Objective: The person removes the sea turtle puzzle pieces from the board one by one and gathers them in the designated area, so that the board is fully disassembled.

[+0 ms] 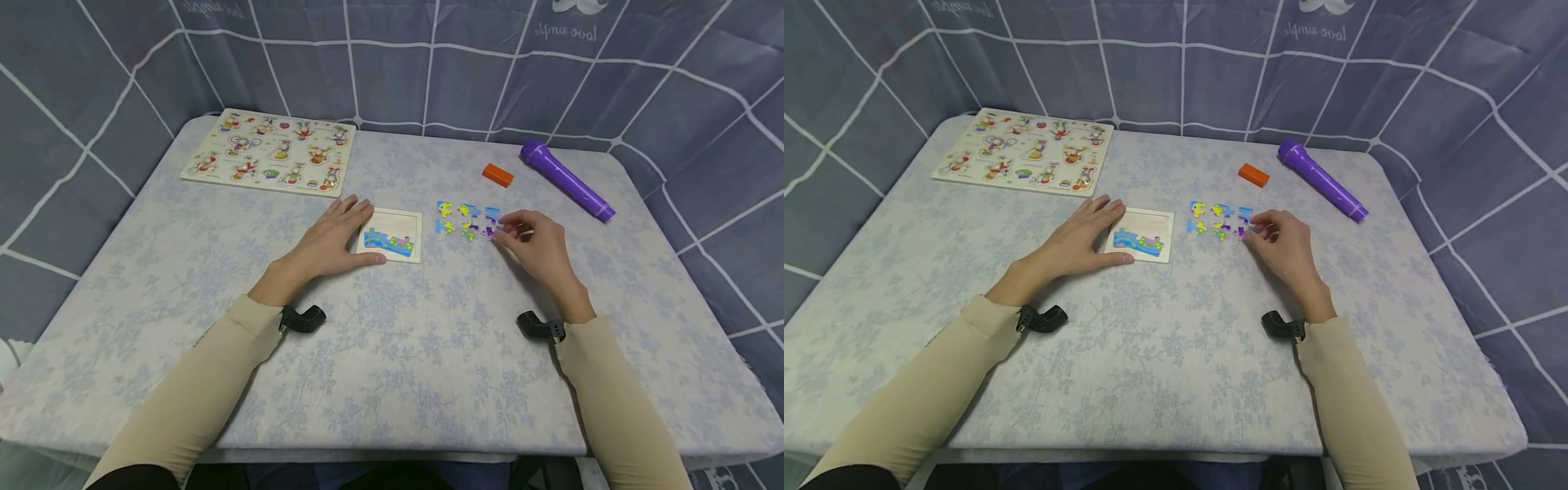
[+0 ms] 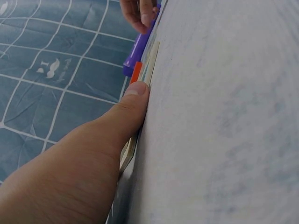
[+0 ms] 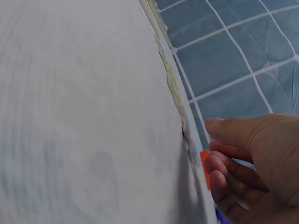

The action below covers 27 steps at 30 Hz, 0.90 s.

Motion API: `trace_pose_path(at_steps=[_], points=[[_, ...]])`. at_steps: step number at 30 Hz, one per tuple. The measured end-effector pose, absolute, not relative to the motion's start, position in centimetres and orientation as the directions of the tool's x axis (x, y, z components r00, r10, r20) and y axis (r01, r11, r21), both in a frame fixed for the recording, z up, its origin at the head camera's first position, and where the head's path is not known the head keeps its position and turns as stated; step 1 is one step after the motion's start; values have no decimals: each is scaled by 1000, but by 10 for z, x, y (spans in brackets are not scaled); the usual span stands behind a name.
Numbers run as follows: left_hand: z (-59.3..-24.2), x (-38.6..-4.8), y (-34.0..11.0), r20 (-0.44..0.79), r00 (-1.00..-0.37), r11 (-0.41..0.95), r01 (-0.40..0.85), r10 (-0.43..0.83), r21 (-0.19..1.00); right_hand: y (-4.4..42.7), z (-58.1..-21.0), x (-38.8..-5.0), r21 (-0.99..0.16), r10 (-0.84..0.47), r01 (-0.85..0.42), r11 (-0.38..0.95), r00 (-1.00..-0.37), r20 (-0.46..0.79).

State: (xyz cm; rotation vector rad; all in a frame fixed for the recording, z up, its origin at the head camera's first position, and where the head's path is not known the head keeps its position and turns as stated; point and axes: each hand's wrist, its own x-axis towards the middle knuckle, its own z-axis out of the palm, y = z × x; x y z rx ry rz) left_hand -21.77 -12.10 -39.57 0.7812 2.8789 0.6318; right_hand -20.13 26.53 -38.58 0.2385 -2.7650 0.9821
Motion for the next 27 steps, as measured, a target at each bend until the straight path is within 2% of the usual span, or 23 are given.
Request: trace_pose_path(at_steps=[3,10,17,27], points=[[-396,-218,-120,28,-861,779,472,508,413,255,-380,-203,-622,-103,-237,747,-964,243],[-395,-218,-121,31,-862,784,475,506,400,209,-364,-210,-635,-265,-323,701,-946,188],[-396,-218,-122,44,-861,785,482,506,389,158,-362,-217,-683,-367,-354,638,-921,134],[-396,-219,-122,72,-851,780,508,521,365,115,-370,-219,-705,-413,-376,601,-902,129]])
